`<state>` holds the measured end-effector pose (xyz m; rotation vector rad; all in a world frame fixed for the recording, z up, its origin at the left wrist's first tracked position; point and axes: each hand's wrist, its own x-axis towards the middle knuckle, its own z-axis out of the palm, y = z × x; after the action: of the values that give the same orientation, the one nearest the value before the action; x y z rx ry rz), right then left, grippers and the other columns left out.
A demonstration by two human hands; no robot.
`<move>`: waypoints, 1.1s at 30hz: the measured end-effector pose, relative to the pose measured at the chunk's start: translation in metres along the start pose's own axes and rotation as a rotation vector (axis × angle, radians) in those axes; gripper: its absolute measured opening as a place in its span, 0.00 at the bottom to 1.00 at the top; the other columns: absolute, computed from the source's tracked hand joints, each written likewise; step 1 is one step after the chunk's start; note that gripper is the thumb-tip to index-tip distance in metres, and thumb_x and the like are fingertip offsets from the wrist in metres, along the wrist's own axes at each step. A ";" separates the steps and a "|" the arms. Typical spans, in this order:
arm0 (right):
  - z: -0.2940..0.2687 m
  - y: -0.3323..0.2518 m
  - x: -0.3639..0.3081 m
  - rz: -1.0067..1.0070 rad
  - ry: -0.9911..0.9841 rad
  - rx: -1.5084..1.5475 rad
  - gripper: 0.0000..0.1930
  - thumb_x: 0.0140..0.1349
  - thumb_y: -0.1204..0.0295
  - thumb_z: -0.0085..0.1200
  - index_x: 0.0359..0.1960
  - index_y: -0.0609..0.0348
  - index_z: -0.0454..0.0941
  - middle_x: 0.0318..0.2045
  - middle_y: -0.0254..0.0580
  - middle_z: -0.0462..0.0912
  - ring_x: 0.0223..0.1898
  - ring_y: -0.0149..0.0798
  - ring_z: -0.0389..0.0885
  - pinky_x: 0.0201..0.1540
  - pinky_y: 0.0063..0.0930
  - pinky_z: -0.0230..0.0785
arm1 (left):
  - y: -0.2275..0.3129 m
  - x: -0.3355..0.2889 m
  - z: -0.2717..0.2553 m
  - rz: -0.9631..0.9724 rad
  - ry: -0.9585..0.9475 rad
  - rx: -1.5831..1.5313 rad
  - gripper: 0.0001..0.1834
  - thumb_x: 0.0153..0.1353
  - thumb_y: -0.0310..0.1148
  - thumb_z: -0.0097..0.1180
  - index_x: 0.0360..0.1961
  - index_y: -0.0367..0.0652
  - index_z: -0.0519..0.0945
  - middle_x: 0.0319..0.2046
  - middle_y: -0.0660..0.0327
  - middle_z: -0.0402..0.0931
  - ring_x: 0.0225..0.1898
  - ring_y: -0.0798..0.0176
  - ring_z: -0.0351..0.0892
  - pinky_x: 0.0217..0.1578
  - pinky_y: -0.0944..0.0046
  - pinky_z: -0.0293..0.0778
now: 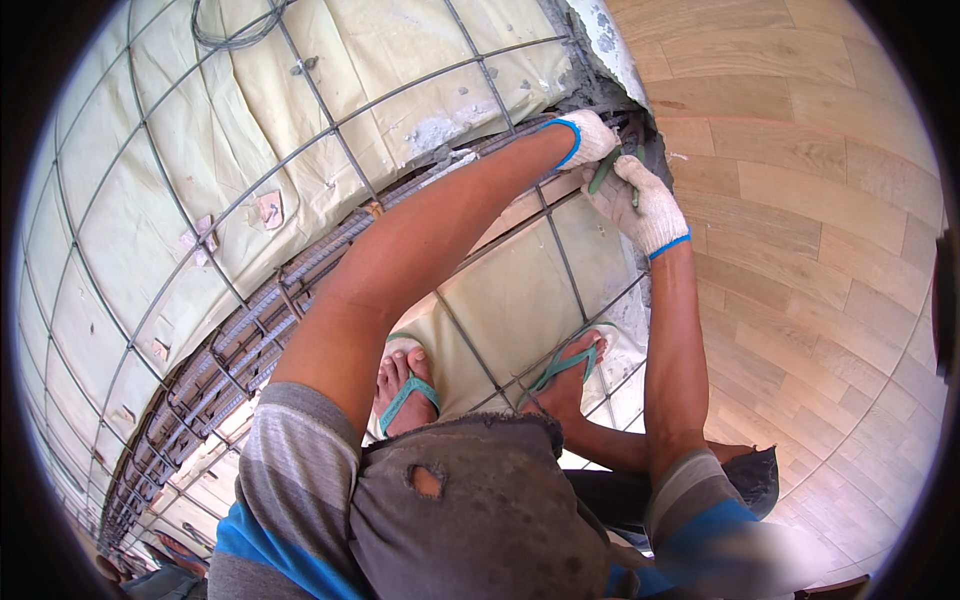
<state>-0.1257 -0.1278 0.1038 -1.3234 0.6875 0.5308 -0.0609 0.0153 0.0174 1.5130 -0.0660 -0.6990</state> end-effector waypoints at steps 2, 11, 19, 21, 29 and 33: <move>-0.005 -0.006 -0.005 0.032 -0.103 0.011 0.09 0.74 0.72 0.52 0.52 0.58 0.77 0.54 0.55 0.85 0.60 0.55 0.84 0.66 0.58 0.77 | 0.001 -0.004 -0.002 -0.024 -0.014 -0.024 0.22 0.74 0.45 0.52 0.43 0.36 0.88 0.31 0.56 0.83 0.29 0.58 0.78 0.30 0.54 0.74; 0.000 -0.004 -0.012 -0.008 -0.221 0.130 0.18 0.75 0.70 0.51 0.61 0.66 0.74 0.61 0.62 0.81 0.63 0.64 0.81 0.68 0.64 0.75 | -0.012 0.000 -0.008 0.106 -0.017 0.077 0.22 0.72 0.45 0.54 0.47 0.36 0.88 0.37 0.55 0.87 0.35 0.57 0.82 0.36 0.54 0.78; -0.010 -0.006 -0.006 -0.015 -0.217 0.108 0.19 0.76 0.68 0.51 0.61 0.67 0.74 0.61 0.62 0.81 0.63 0.63 0.80 0.68 0.65 0.74 | -0.008 0.004 -0.003 0.024 -0.025 0.015 0.22 0.73 0.44 0.52 0.48 0.36 0.88 0.41 0.54 0.88 0.37 0.58 0.83 0.38 0.55 0.78; -0.010 -0.005 -0.005 -0.013 -0.240 0.092 0.19 0.76 0.68 0.50 0.62 0.67 0.73 0.61 0.62 0.81 0.63 0.63 0.80 0.68 0.64 0.74 | -0.011 0.007 -0.001 0.037 -0.012 0.020 0.22 0.73 0.44 0.53 0.49 0.37 0.88 0.41 0.55 0.88 0.38 0.58 0.84 0.39 0.55 0.78; -0.010 -0.006 -0.005 -0.001 -0.216 0.051 0.15 0.75 0.69 0.53 0.57 0.64 0.76 0.58 0.60 0.82 0.63 0.61 0.81 0.68 0.64 0.74 | -0.012 0.006 -0.004 0.038 0.003 0.058 0.22 0.72 0.45 0.53 0.48 0.37 0.88 0.40 0.54 0.87 0.38 0.58 0.83 0.40 0.54 0.79; -0.020 -0.003 -0.006 -0.023 -0.221 0.104 0.10 0.75 0.69 0.54 0.53 0.58 0.78 0.53 0.51 0.85 0.57 0.55 0.85 0.66 0.64 0.76 | 0.001 -0.006 -0.004 0.023 0.001 0.085 0.23 0.71 0.47 0.53 0.47 0.36 0.88 0.38 0.54 0.86 0.37 0.58 0.82 0.38 0.54 0.78</move>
<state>-0.1304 -0.1475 0.1080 -1.1542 0.5101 0.6044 -0.0635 0.0219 0.0199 1.5919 -0.1136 -0.6838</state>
